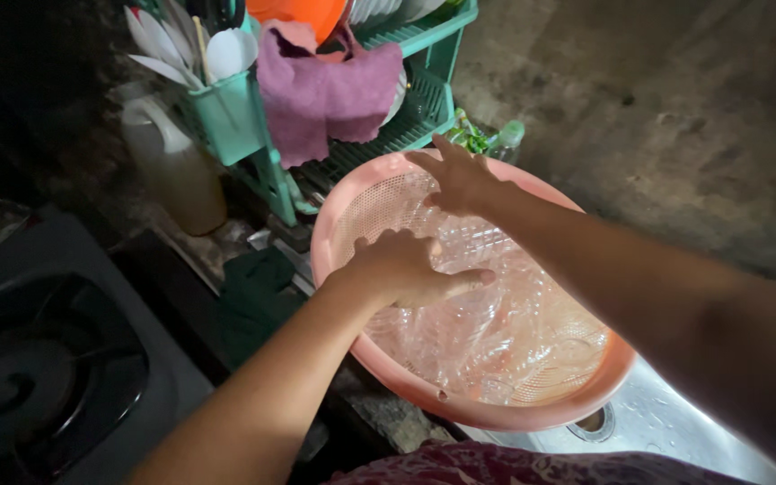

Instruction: The person dries clear plastic bottles one by one with a pink cloth over a kitchen sink, then places them into a pink colander. The person also wipes the sink surface and rinses the cloth during the process.

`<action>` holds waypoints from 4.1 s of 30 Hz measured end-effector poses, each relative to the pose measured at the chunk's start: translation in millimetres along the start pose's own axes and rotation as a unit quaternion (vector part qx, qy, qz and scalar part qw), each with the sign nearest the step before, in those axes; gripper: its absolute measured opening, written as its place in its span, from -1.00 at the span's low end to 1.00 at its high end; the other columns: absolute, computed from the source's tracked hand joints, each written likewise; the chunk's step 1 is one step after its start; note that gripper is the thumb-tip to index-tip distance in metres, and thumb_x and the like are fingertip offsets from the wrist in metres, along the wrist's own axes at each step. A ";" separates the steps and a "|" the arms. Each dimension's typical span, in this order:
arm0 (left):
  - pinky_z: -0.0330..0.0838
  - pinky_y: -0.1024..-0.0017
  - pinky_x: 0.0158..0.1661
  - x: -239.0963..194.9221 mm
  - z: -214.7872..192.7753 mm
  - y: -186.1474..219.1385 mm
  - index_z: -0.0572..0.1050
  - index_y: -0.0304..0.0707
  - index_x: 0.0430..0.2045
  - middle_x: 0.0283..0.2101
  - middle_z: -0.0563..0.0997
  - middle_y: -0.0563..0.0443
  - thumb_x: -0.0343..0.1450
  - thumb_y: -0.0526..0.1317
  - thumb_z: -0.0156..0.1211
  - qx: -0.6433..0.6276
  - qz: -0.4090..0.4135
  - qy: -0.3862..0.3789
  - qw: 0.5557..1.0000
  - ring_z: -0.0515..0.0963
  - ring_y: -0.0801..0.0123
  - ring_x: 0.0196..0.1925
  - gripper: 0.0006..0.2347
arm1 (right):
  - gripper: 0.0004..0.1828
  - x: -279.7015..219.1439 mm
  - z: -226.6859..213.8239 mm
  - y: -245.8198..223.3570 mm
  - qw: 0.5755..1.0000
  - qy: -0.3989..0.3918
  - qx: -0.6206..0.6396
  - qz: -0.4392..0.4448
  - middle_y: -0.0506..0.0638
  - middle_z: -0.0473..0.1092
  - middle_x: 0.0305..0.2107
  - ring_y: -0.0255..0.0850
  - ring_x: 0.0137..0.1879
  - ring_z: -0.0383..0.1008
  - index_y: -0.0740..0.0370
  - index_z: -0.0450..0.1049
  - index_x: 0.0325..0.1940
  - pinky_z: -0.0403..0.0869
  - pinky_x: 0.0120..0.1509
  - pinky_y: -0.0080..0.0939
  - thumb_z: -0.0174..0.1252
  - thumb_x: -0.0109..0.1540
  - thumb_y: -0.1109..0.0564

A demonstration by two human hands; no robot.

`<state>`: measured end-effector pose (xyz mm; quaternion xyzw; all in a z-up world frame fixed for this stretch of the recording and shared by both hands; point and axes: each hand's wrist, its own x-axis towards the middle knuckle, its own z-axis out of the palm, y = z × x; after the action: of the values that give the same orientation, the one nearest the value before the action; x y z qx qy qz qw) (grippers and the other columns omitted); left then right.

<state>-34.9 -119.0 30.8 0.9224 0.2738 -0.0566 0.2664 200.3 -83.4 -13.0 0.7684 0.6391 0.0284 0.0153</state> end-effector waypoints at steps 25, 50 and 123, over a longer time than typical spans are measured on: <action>0.44 0.21 0.13 22.9 -22.9 -26.7 0.62 -0.34 -0.11 0.00 0.65 -0.24 0.17 0.47 0.09 0.002 0.091 -0.057 0.994 0.63 0.07 0.08 -0.22 | -0.23 -98.3 -22.6 -56.0 0.840 0.362 0.395 0.084 0.03 0.33 0.22 -0.08 0.21 0.52 0.15 0.22 0.29 0.56 0.02 -0.14 0.48 0.15 -0.04; 0.25 0.25 0.37 239.6 -0.8 -99.5 0.44 -0.32 0.24 0.27 0.53 -0.28 0.62 0.23 -0.44 -0.068 0.078 -0.001 0.995 0.47 0.14 0.37 -0.37 | -0.25 -128.9 -16.9 -82.1 0.799 0.417 0.406 0.152 0.04 0.27 0.24 -0.10 0.26 0.39 0.15 0.19 0.34 0.48 0.15 -0.07 0.39 0.20 -0.07; -0.04 -0.29 0.33 99.3 18.1 -51.8 0.13 -0.17 0.36 0.43 0.16 -0.08 0.20 -0.35 0.31 0.056 0.074 0.234 0.968 0.02 -0.06 0.51 -0.25 | -0.54 -110.2 25.3 -74.8 1.000 0.000 0.015 0.004 0.08 0.32 0.14 0.01 0.49 0.05 0.17 0.53 0.08 -0.36 0.58 0.55 0.31 0.18 -0.07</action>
<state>21.9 -44.5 -33.4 0.9411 0.2560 0.1651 0.1467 108.5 -177.7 -45.4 0.7713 0.6362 0.0185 0.0036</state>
